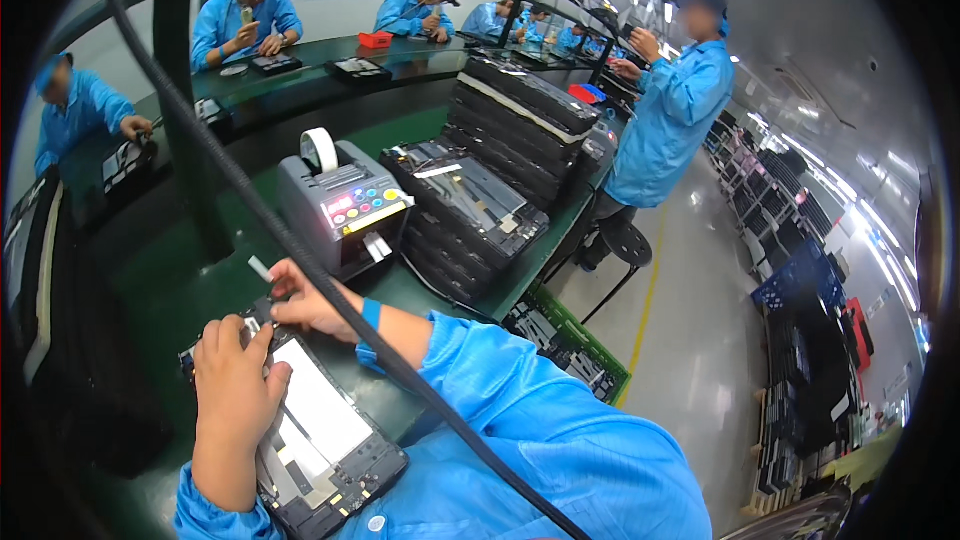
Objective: The person applies white adhesive tape to the internal components of a black electronic device, likely a battery pack. They repeatedly peel the tape, press it onto specific areas, and stack the finished units on the table.
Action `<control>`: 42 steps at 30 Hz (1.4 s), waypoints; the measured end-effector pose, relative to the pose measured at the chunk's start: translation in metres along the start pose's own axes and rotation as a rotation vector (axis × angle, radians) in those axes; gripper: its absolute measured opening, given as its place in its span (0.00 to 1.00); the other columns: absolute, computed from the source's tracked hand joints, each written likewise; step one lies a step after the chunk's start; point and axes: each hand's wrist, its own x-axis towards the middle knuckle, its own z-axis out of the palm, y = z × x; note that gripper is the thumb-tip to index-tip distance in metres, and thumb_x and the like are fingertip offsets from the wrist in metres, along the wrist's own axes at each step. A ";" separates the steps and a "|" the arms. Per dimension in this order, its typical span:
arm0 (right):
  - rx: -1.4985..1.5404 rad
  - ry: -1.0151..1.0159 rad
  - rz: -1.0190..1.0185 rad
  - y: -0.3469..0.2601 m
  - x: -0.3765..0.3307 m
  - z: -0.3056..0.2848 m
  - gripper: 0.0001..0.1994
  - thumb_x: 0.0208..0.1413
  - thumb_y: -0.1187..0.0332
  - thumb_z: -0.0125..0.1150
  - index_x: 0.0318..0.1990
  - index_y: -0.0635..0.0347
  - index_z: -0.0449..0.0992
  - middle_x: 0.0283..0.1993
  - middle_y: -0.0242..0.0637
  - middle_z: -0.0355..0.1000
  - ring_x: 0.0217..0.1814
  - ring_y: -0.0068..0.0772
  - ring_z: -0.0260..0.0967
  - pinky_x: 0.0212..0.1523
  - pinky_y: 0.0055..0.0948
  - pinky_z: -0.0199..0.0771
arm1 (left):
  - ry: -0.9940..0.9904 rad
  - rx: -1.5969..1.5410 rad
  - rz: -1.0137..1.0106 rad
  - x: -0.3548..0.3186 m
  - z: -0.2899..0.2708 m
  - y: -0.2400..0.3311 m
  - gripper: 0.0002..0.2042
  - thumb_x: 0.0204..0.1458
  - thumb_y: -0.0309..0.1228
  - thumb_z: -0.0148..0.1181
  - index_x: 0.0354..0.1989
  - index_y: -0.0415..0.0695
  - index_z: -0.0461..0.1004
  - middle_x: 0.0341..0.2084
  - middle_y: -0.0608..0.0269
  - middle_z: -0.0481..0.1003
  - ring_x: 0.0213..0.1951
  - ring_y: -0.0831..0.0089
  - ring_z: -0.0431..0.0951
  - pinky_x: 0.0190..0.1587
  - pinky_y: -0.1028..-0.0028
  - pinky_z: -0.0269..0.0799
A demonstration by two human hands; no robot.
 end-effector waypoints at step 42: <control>-0.877 -0.452 0.302 -0.079 0.017 0.016 0.08 0.51 0.68 0.57 0.28 0.65 0.74 0.19 0.33 0.70 0.19 0.21 0.69 0.22 0.22 0.67 | -0.102 -0.281 -0.252 0.007 0.008 -0.024 0.09 0.48 0.34 0.57 0.29 0.44 0.82 0.38 0.59 0.68 0.48 0.61 0.65 0.50 0.63 0.62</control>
